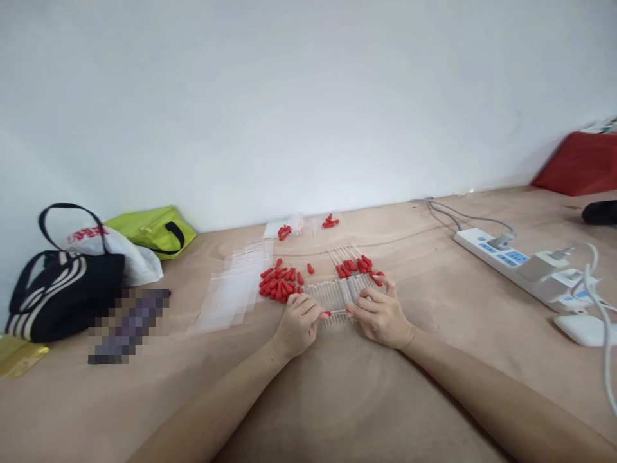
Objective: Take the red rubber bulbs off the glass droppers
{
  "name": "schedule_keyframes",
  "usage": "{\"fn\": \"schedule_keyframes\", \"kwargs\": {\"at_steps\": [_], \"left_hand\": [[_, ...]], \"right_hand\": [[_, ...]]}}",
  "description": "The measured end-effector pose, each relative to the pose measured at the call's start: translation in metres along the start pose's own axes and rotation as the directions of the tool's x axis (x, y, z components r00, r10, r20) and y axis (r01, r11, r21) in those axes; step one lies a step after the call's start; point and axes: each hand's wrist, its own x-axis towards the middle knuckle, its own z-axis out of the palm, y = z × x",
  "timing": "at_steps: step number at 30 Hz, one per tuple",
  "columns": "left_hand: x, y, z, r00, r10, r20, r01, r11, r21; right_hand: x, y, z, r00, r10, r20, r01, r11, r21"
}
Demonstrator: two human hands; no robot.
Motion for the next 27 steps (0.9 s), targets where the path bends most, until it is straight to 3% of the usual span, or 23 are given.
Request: {"fn": "schedule_keyframes", "kwargs": {"at_steps": [3, 9, 12, 14, 20, 24, 27], "left_hand": [[-0.002, -0.003, 0.002, 0.998, -0.020, -0.058, 0.019, 1.000, -0.014], [0.001, -0.017, -0.004, 0.960, -0.195, -0.200, 0.169, 0.976, -0.141], [0.009, -0.030, -0.013, 0.922, -0.297, -0.248, 0.277, 0.954, -0.112], [0.017, -0.042, -0.019, 0.890, -0.387, -0.241, 0.374, 0.922, -0.097], [0.038, -0.064, -0.024, 0.777, -0.628, -0.043, 0.628, 0.778, -0.018], [0.047, -0.059, -0.023, 0.766, -0.641, 0.050, 0.628, 0.763, 0.153], [0.053, -0.049, -0.022, 0.794, -0.608, -0.012, 0.595, 0.772, 0.221]], "right_hand": [[0.001, 0.005, -0.005, 1.000, 0.022, -0.020, -0.022, 1.000, 0.012], [0.004, 0.015, -0.006, 0.955, 0.296, -0.026, -0.295, 0.955, 0.011], [0.009, 0.010, 0.001, 0.942, 0.336, -0.007, -0.336, 0.941, 0.029], [0.011, 0.006, 0.006, 0.946, 0.325, 0.011, -0.325, 0.945, 0.016], [0.016, -0.002, 0.015, 0.983, 0.181, -0.018, -0.182, 0.980, -0.084], [0.018, -0.003, 0.017, 0.993, 0.117, -0.009, -0.117, 0.985, -0.130], [0.019, -0.003, 0.017, 0.993, 0.118, 0.021, -0.115, 0.987, -0.110]]}}
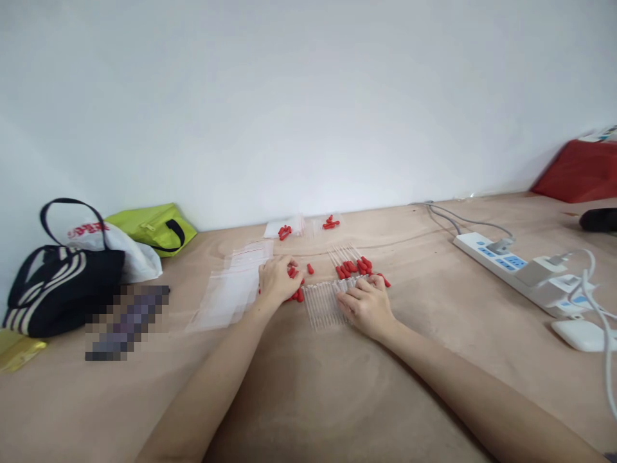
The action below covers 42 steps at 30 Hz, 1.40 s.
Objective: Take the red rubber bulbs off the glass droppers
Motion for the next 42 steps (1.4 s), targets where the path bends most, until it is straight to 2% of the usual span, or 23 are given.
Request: {"fn": "schedule_keyframes", "kwargs": {"at_steps": [3, 6, 11, 17, 22, 25, 28, 31, 33, 35, 38, 40, 42], "left_hand": [[0.002, 0.014, 0.002, 0.996, 0.082, -0.030, -0.083, 0.996, -0.031], [0.008, 0.030, 0.011, 0.990, 0.131, 0.055, -0.129, 0.991, -0.042], [0.027, 0.056, 0.028, 0.957, 0.019, 0.290, -0.001, 0.998, -0.063], [0.040, 0.080, 0.034, 0.951, -0.002, 0.309, 0.028, 0.997, -0.078], [0.041, 0.094, 0.035, 0.906, 0.006, 0.424, 0.023, 0.998, -0.063], [0.042, 0.100, 0.039, 0.895, -0.029, 0.446, 0.050, 0.998, -0.034], [0.044, 0.105, 0.040, 0.889, -0.047, 0.455, 0.070, 0.997, -0.034], [0.046, 0.106, 0.034, 0.887, -0.049, 0.459, 0.077, 0.996, -0.043], [0.044, 0.101, 0.026, 0.894, -0.040, 0.447, 0.081, 0.994, -0.074], [0.038, 0.092, 0.018, 0.921, -0.017, 0.390, 0.065, 0.992, -0.110], [0.019, 0.071, 0.007, 0.980, 0.106, 0.169, -0.089, 0.991, -0.104], [0.003, 0.055, 0.003, 0.966, 0.257, 0.001, -0.256, 0.965, -0.059], [-0.014, 0.042, 0.001, 0.914, 0.396, -0.088, -0.399, 0.917, -0.022]], "right_hand": [[0.000, 0.000, -0.001, 0.999, -0.008, 0.053, 0.005, 0.998, 0.057], [0.000, 0.000, -0.003, 0.993, -0.020, 0.118, 0.008, 0.995, 0.102], [-0.002, 0.001, -0.002, 0.976, -0.044, 0.213, 0.018, 0.992, 0.123], [-0.001, 0.003, 0.003, 0.969, -0.048, 0.242, 0.017, 0.991, 0.130], [0.000, 0.004, 0.002, 0.961, -0.017, 0.277, -0.021, 0.991, 0.132], [0.001, 0.004, 0.000, 0.966, -0.006, 0.257, -0.037, 0.986, 0.162], [0.001, 0.007, -0.003, 0.979, 0.088, 0.182, -0.120, 0.977, 0.173], [-0.001, 0.016, -0.006, 0.958, 0.274, 0.084, -0.284, 0.946, 0.155], [-0.003, 0.025, -0.008, 0.925, 0.380, 0.027, -0.380, 0.915, 0.138], [-0.006, 0.036, -0.008, 0.890, 0.456, -0.019, -0.451, 0.884, 0.122], [-0.009, 0.049, -0.010, 0.854, 0.509, -0.106, -0.498, 0.859, 0.118], [-0.009, 0.053, -0.013, 0.872, 0.467, -0.145, -0.457, 0.884, 0.098], [-0.008, 0.053, -0.017, 0.928, 0.352, -0.122, -0.348, 0.936, 0.050]]}}
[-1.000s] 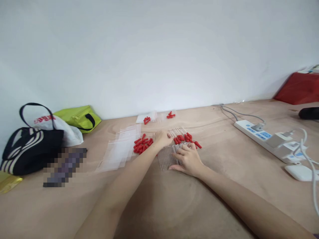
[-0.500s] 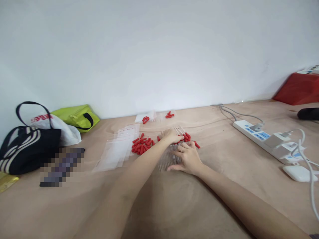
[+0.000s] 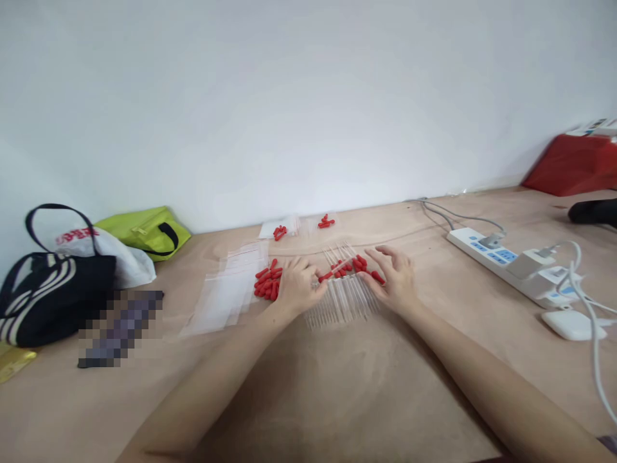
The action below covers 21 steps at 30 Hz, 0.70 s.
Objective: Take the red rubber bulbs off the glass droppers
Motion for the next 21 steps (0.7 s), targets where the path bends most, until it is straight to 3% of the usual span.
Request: {"fn": "schedule_keyframes", "kwargs": {"at_steps": [2, 5, 8, 12, 18, 21], "left_hand": [[-0.017, -0.003, -0.001, 0.990, 0.129, -0.054, -0.128, 0.992, 0.021], [-0.034, -0.003, 0.000, 0.957, 0.236, -0.166, -0.229, 0.971, 0.059], [-0.042, -0.002, 0.003, 0.919, 0.282, -0.276, -0.267, 0.959, 0.091], [-0.044, -0.001, 0.006, 0.891, 0.277, -0.359, -0.254, 0.961, 0.112], [-0.043, 0.001, 0.012, 0.931, 0.297, -0.214, -0.298, 0.954, 0.028], [-0.046, 0.001, 0.013, 0.952, 0.265, -0.156, -0.265, 0.964, 0.019]], "right_hand": [[0.000, -0.004, -0.003, 0.986, -0.147, 0.077, 0.148, 0.989, -0.016], [-0.002, -0.012, -0.002, 0.940, -0.301, 0.162, 0.300, 0.953, 0.029], [-0.006, -0.018, 0.003, 0.913, -0.360, 0.192, 0.351, 0.933, 0.082], [-0.010, -0.024, 0.007, 0.918, -0.355, 0.176, 0.345, 0.935, 0.084], [-0.011, -0.030, 0.004, 0.918, -0.327, 0.224, 0.313, 0.945, 0.097], [-0.012, -0.032, 0.004, 0.912, -0.324, 0.252, 0.304, 0.946, 0.114]]}}
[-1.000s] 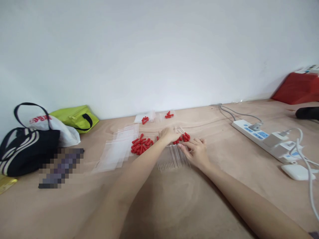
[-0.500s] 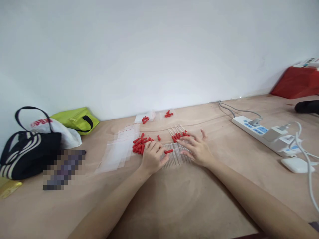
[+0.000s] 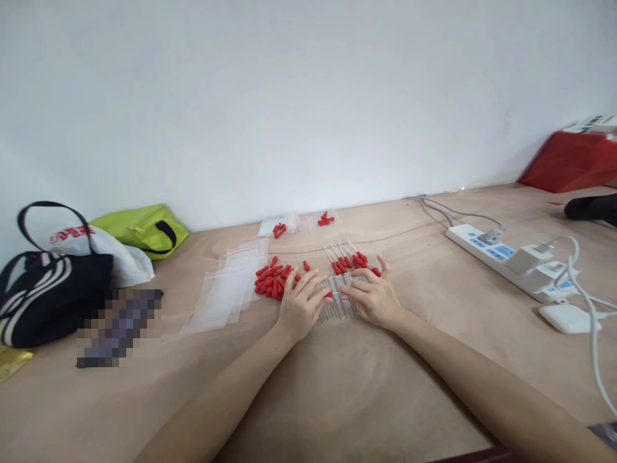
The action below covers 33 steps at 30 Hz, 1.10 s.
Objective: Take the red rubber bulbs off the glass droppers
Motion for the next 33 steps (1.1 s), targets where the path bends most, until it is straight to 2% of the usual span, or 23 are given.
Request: {"fn": "schedule_keyframes", "kwargs": {"at_steps": [3, 10, 13, 15, 17, 18, 21, 25, 31, 33], "left_hand": [[-0.002, 0.000, -0.005, 0.999, -0.033, 0.013, 0.033, 0.999, 0.015], [-0.001, -0.001, -0.014, 0.999, 0.033, 0.041, -0.034, 0.999, 0.030], [-0.004, -0.016, -0.017, 0.999, 0.009, 0.048, -0.011, 0.999, 0.044], [-0.008, -0.035, -0.022, 0.995, -0.099, -0.001, 0.099, 0.993, 0.063], [-0.010, -0.055, -0.028, 0.958, -0.274, -0.085, 0.279, 0.959, 0.042], [-0.010, -0.064, -0.031, 0.940, -0.332, -0.084, 0.332, 0.943, -0.004], [-0.004, -0.083, -0.034, 0.890, -0.457, 0.008, 0.455, 0.885, -0.099], [0.011, -0.097, -0.025, 0.793, -0.586, 0.170, 0.598, 0.801, -0.031], [0.028, -0.106, -0.009, 0.670, -0.625, 0.401, 0.647, 0.756, 0.099], [0.032, -0.102, -0.009, 0.673, -0.622, 0.401, 0.621, 0.769, 0.153]], "right_hand": [[0.000, -0.001, 0.001, 1.000, -0.015, 0.021, 0.014, 0.999, 0.033], [0.000, -0.005, -0.001, 1.000, -0.029, -0.001, 0.029, 0.997, 0.076], [-0.004, 0.006, -0.007, 0.999, 0.001, -0.053, 0.004, 0.996, 0.092], [-0.007, 0.018, -0.012, 0.991, 0.101, -0.092, -0.095, 0.993, 0.073], [-0.008, 0.026, -0.015, 0.976, 0.196, -0.091, -0.193, 0.980, 0.036], [-0.008, 0.028, -0.015, 0.975, 0.212, -0.072, -0.210, 0.977, 0.029], [-0.003, 0.025, -0.012, 0.972, 0.234, 0.004, -0.234, 0.972, 0.004], [-0.003, 0.022, -0.007, 0.948, 0.312, 0.066, -0.307, 0.948, -0.080], [-0.009, 0.027, -0.012, 0.924, 0.372, 0.087, -0.356, 0.922, -0.152], [-0.009, 0.025, -0.013, 0.922, 0.372, 0.108, -0.351, 0.920, -0.173]]}}
